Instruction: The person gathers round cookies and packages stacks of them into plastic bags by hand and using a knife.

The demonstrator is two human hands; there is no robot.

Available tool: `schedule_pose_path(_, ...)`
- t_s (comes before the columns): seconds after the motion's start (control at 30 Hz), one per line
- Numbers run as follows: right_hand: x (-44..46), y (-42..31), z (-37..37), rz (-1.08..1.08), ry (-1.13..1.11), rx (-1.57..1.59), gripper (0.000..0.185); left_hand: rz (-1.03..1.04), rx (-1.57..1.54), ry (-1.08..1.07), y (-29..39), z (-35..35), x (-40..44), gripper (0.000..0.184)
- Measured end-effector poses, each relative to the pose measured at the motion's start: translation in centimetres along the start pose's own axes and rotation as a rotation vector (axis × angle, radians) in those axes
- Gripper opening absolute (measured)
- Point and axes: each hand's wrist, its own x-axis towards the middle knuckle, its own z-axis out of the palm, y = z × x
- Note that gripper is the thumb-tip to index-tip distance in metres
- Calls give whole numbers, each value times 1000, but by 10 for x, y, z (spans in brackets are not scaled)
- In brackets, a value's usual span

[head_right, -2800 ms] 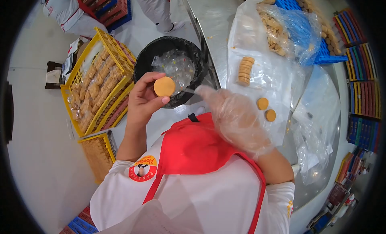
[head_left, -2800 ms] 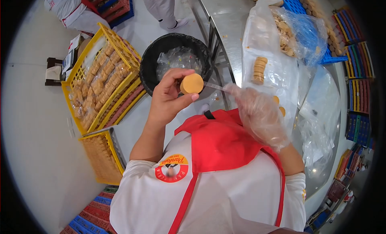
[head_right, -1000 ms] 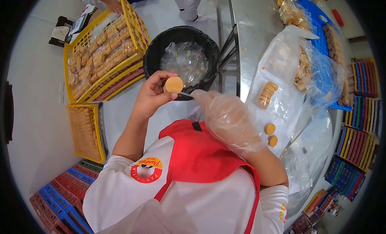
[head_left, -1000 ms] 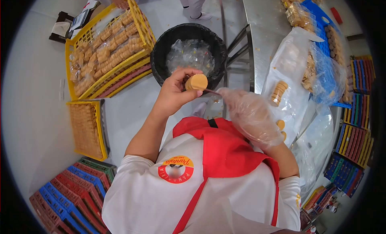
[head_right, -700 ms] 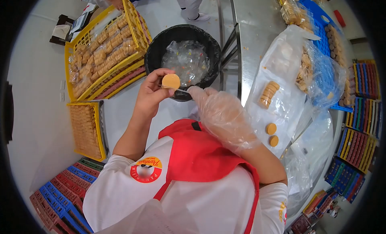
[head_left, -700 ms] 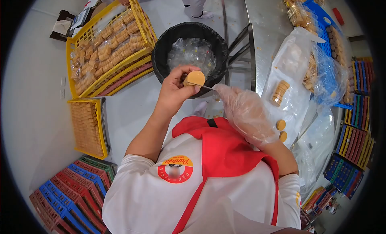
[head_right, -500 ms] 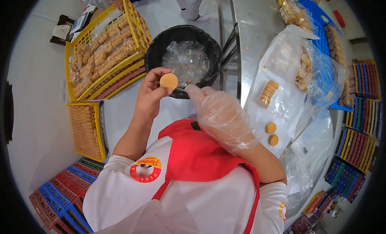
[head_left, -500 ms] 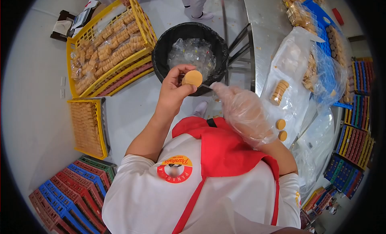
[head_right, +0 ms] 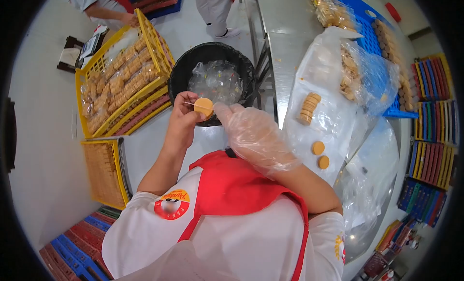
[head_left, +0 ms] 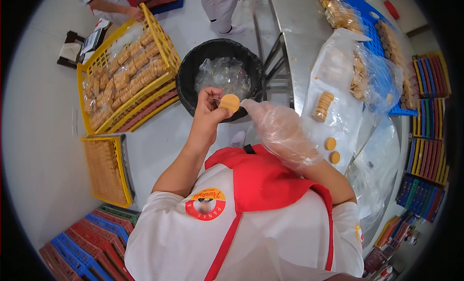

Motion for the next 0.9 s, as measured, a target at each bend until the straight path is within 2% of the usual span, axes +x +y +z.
schedule_pose_path(0.07, 1, 19, 10, -9, 67, 23, 23, 17, -16, -35, -1, 4, 3, 55)
schedule_pose_path(0.1, 5, 37, 21, 97, 227, 73, 25, 29, -15, -55, 2, 9, 4, 56)
schedule_pose_path(0.2, -2, 51, 15, 383, 302, 752, 28, 57, 15, -114, 10, 25, 4, 57)
schedule_pose_path(0.23, -7, 27, -5, 639, 230, 1166, 32, 66, 44, -142, 11, 32, 5, 57)
schedule_pose_path(0.33, -25, 17, -13, 481, 224, 1127, 32, 115, 130, -295, 11, 58, 8, 58)
schedule_pose_path(0.37, -30, 13, -17, 492, 243, 1108, 30, 133, 156, -361, 11, 68, 8, 58)
schedule_pose_path(0.43, -43, 19, -14, 437, 421, 955, 29, 185, 253, -511, 14, 87, 7, 57)
schedule_pose_path(0.5, -58, 16, -24, 447, 519, 1191, 26, 229, 310, -684, 19, 101, 7, 61)
schedule_pose_path(0.6, -83, 12, -53, 606, 560, 1341, 22, 126, 227, -871, 22, 124, 2, 65)
schedule_pose_path(0.73, -111, 11, -57, 581, 748, 1378, 30, 31, 174, -968, 12, 148, 0, 62)
schedule_pose_path(0.83, -126, 14, -59, 625, 785, 1416, 37, -4, 191, -976, 5, 161, 0, 64)
schedule_pose_path(0.9, -129, 16, -54, 589, 852, 1358, 34, -3, 219, -1010, 6, 168, -1, 65)
